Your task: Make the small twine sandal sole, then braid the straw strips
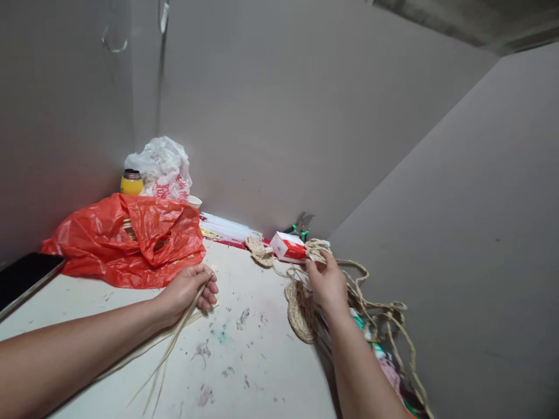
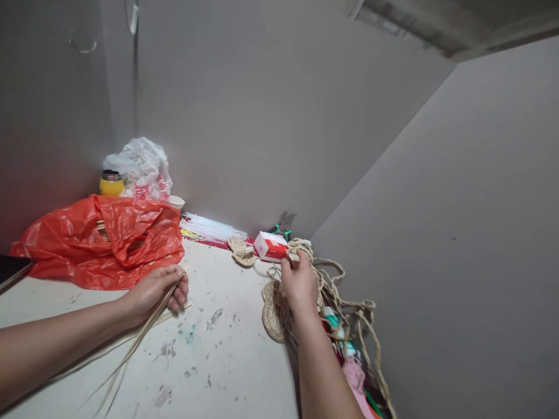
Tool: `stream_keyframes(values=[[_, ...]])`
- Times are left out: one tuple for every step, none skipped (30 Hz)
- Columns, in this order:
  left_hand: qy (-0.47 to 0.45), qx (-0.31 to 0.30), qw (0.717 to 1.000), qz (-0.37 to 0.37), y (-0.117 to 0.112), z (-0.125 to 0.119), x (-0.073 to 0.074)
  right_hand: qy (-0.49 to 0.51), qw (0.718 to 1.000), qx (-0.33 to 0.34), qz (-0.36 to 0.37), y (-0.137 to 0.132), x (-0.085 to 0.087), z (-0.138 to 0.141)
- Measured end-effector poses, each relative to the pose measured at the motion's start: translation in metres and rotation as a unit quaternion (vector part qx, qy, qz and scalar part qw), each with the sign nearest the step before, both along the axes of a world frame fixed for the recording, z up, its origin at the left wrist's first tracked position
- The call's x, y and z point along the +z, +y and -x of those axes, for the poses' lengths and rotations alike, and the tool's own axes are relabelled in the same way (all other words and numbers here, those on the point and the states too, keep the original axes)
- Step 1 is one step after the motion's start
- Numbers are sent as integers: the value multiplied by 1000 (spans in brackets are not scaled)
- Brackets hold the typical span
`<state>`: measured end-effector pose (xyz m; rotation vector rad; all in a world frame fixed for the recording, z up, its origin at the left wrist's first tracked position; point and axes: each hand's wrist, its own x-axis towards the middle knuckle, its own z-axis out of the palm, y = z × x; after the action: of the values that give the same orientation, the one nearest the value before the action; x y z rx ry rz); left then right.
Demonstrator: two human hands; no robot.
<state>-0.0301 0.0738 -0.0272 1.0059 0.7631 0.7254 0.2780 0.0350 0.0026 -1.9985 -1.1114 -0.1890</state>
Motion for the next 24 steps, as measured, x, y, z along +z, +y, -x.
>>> stream_keyframes(values=[[1, -1, 1000, 0, 0, 0, 0, -13, 1000, -6, 3, -2, 5, 10], [2, -1, 1000, 0, 0, 0, 0, -24, 1000, -8, 3, -3, 9, 21], [5, -1, 1000, 0, 0, 0, 0, -44, 999, 7, 4, -3, 12, 32], [7, 0, 1000, -1, 0, 0, 0, -54, 998, 26, 11, -3, 15, 44], [10, -1, 1000, -3, 0, 0, 0, -63, 997, 44, 33, -1, 16, 54], [11, -2, 1000, -5, 0, 0, -1, -77, 993, 54, 72, 3, 16, 63], [11, -4, 1000, -8, 0, 0, -1, -97, 986, 58, 121, 8, 15, 68], [9, -8, 1000, -12, 0, 0, -2, -116, 976, 62, 173, 14, 13, 72], [8, -11, 1000, -16, 0, 0, -2, -129, 965, 70, 219, 21, 11, 72], [7, -15, 1000, -20, 0, -1, -3, -133, 958, 77, 242, 29, 10, 70], [6, -17, 1000, -23, 0, -1, -4, -133, 954, 84, 253, 38, 8, 67], [7, -19, 999, -25, 0, -1, -6, -132, 953, 92, 258, 46, 6, 63], [7, -19, 999, -26, 1, -1, -7, -131, 951, 103, 259, 53, 3, 59], [7, -19, 999, -26, 1, -2, -9, -131, 951, 111, 258, 60, 1, 56], [6, -19, 999, -25, 1, -2, -10, -131, 951, 118, 255, 65, -3, 53], [4, -18, 1000, -24, 1, -3, -12, -133, 952, 123, 248, 70, -6, 52], [2, -18, 1000, -22, 2, -4, -13, -134, 953, 126, 240, 74, -10, 52], [0, -19, 1000, -21, 2, -4, -15, -134, 955, 129, 230, 76, -13, 52], [-1, -19, 1000, -20, 2, -5, -16, -135, 957, 133, 221, 77, -16, 52], [-1, -19, 1000, -20, 2, -6, -17, -137, 958, 137, 211, 77, -17, 51], [-1, -18, 1000, -20, 2, -6, -17, -141, 960, 141, 198, 76, -16, 49], [-2, -16, 1000, -22, 2, -6, -18, -147, 961, 144, 184, 75, -13, 46], [-4, -14, 1000, -24, 1, -7, -18, -156, 962, 145, 170, 72, -8, 41], [-6, -12, 1000, -27, 1, -7, -18, -165, 963, 146, 158, 69, -2, 35]])
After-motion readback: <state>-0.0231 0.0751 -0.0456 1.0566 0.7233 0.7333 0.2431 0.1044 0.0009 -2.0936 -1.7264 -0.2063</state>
